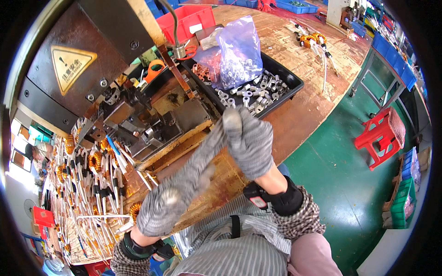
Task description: Assembling components by attaching metal connectors to copper wire coils and using a machine.
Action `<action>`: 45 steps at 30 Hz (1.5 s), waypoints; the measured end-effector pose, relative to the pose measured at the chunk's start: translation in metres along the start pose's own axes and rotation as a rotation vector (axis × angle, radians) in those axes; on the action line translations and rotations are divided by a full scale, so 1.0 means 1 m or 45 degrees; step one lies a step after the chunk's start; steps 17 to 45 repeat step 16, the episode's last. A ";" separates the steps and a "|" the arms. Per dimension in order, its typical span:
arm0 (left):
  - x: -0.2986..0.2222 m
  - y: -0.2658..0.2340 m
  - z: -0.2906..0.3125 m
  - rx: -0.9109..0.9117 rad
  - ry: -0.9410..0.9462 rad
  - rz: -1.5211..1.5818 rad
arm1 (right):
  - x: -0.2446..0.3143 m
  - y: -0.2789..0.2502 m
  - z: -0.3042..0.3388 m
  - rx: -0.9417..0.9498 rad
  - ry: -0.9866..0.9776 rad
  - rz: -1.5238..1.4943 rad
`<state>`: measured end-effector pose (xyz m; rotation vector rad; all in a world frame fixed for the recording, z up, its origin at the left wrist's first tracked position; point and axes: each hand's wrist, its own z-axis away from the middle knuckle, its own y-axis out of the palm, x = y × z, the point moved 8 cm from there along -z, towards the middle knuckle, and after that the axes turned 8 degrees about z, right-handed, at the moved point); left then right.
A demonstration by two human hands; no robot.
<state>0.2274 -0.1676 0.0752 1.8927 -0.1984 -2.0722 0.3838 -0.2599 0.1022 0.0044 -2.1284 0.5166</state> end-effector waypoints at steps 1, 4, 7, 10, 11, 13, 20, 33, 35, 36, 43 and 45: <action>-0.002 -0.008 0.014 -0.049 -0.083 -0.479 | 0.001 -0.005 0.002 -0.015 -0.002 -0.006; -0.009 -0.020 0.035 -0.081 -0.101 -1.085 | 0.019 -0.014 0.010 -0.051 -0.279 0.179; -0.004 -0.025 0.050 -0.028 -0.020 -0.937 | 0.030 -0.028 0.011 -0.150 -0.417 0.206; -0.016 -0.012 0.058 0.039 -0.047 0.017 | -0.017 -0.073 -0.006 -0.500 -0.069 -0.001; -0.018 -0.019 0.064 0.022 -0.045 0.011 | -0.037 -0.090 -0.016 -0.426 0.061 -0.333; -0.020 -0.047 0.086 -0.142 -0.018 -0.118 | 0.007 -0.101 -0.032 -0.297 -0.027 -1.014; -0.056 -0.047 0.105 -0.310 0.304 -0.358 | 0.023 -0.109 -0.017 0.035 -0.213 -1.429; -0.056 -0.047 0.105 -0.310 0.304 -0.358 | 0.023 -0.109 -0.017 0.035 -0.213 -1.429; -0.056 -0.047 0.105 -0.310 0.304 -0.358 | 0.023 -0.109 -0.017 0.035 -0.213 -1.429; -0.056 -0.047 0.105 -0.310 0.304 -0.358 | 0.023 -0.109 -0.017 0.035 -0.213 -1.429; -0.056 -0.047 0.105 -0.310 0.304 -0.358 | 0.023 -0.109 -0.017 0.035 -0.213 -1.429; -0.056 -0.047 0.105 -0.310 0.304 -0.358 | 0.023 -0.109 -0.017 0.035 -0.213 -1.429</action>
